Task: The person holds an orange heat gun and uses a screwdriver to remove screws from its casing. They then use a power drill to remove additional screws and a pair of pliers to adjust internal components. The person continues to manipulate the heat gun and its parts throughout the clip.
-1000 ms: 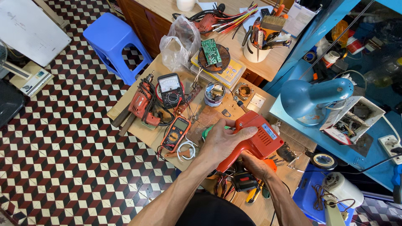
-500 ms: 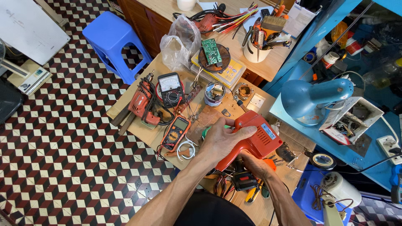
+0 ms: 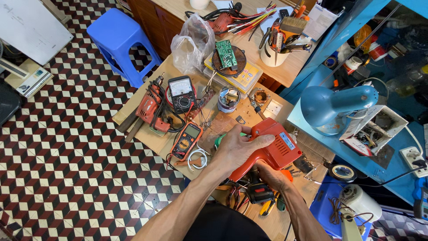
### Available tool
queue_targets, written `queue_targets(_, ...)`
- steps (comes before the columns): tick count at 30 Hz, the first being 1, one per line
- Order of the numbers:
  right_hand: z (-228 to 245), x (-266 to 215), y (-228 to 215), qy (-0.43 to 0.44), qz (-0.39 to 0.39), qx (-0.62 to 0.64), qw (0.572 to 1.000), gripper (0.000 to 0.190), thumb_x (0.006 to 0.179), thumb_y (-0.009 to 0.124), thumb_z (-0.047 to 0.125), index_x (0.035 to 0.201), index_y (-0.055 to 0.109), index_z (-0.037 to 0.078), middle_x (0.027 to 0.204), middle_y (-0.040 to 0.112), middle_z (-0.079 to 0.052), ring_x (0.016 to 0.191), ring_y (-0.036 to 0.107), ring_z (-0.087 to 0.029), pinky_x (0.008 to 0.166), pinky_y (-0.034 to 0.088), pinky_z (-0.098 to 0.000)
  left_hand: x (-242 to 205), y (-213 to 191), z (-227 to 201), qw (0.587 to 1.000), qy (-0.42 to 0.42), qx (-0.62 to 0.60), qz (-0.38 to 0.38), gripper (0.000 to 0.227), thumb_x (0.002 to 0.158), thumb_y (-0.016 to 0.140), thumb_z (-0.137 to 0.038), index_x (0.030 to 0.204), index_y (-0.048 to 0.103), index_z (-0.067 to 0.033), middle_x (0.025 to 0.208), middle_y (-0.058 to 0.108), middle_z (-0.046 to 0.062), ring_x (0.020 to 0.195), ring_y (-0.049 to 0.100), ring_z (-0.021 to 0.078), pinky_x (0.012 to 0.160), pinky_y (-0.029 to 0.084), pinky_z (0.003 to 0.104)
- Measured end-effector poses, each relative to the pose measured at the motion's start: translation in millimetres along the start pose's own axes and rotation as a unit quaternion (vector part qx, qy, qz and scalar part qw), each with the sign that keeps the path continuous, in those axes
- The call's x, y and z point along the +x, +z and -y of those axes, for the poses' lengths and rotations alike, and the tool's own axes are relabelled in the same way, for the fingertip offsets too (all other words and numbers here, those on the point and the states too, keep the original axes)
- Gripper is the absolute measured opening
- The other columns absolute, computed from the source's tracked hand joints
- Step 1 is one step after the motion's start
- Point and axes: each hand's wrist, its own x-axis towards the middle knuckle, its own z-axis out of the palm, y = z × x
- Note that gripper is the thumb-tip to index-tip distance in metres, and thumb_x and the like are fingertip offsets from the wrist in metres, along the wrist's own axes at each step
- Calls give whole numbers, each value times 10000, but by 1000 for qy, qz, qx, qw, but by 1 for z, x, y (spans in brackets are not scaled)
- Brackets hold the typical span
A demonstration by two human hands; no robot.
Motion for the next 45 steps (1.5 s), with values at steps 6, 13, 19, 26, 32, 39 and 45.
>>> queue_targets(6, -5, 3, -4, 15, -22, -16, 1000, 209, 905, 638, 339, 834, 601, 147, 743, 476, 27, 651, 387, -109, 606, 342, -286, 2, 0, 2, 1000, -5, -2, 10, 814, 739, 840, -468, 1227, 493, 84, 1078, 747, 249, 951, 769, 217, 766, 630, 294)
queue_targets(13, -23, 15, -21, 27, -8, 9, 1000, 238, 889, 681, 371, 833, 564, 172, 757, 459, 41, 667, 384, -114, 645, 348, -298, 2, 2, 0, 1000, 3, 8, 6, 788, 749, 836, -449, 1210, 488, 87, 1085, 743, 265, 954, 774, 225, 755, 640, 290)
queue_targets(19, -23, 18, -24, 44, -15, 25, 999, 298, 890, 656, 410, 1009, 619, 140, 861, 524, 14, 764, 447, -130, 722, 391, -325, 3, 4, 0, 1000, 6, -5, 17, 791, 747, 833, -447, 1205, 471, 86, 1087, 731, 297, 953, 774, 251, 752, 646, 308)
queue_targets(26, -21, 20, -25, 45, -21, 30, 998, 339, 889, 643, 390, 1089, 638, 116, 937, 590, 10, 831, 507, -115, 763, 431, -305, 5, 4, 4, 1000, 9, -6, 14, 800, 740, 838, -454, 1212, 462, 72, 1097, 726, 293, 962, 774, 247, 774, 647, 310)
queue_targets(32, -17, 20, -28, 19, -2, 19, 1000, 324, 950, 686, 369, 1040, 666, 58, 879, 545, -15, 737, 435, -130, 624, 358, -292, 6, 6, 5, 999, 28, 33, -13, 867, 694, 850, -544, 1207, 517, 71, 1096, 743, 238, 957, 766, 199, 795, 619, 275)
queue_targets(39, 8, 4, -1, 21, -18, 31, 999, 362, 860, 645, 351, 1088, 673, 71, 1037, 675, -15, 904, 608, -116, 822, 510, -299, 3, 7, 5, 998, 32, 54, -22, 878, 679, 832, -586, 1197, 542, 60, 1046, 747, 217, 901, 764, 199, 743, 611, 275)
queue_targets(45, 8, 7, -3, 46, -84, -249, 964, 456, 884, 709, 391, 1134, 666, 12, 985, 648, -85, 811, 552, -163, 738, 460, -347, 5, 3, 4, 1000, 18, 11, 10, 829, 702, 829, -531, 1205, 502, 42, 1038, 739, 243, 885, 777, 216, 718, 640, 302)
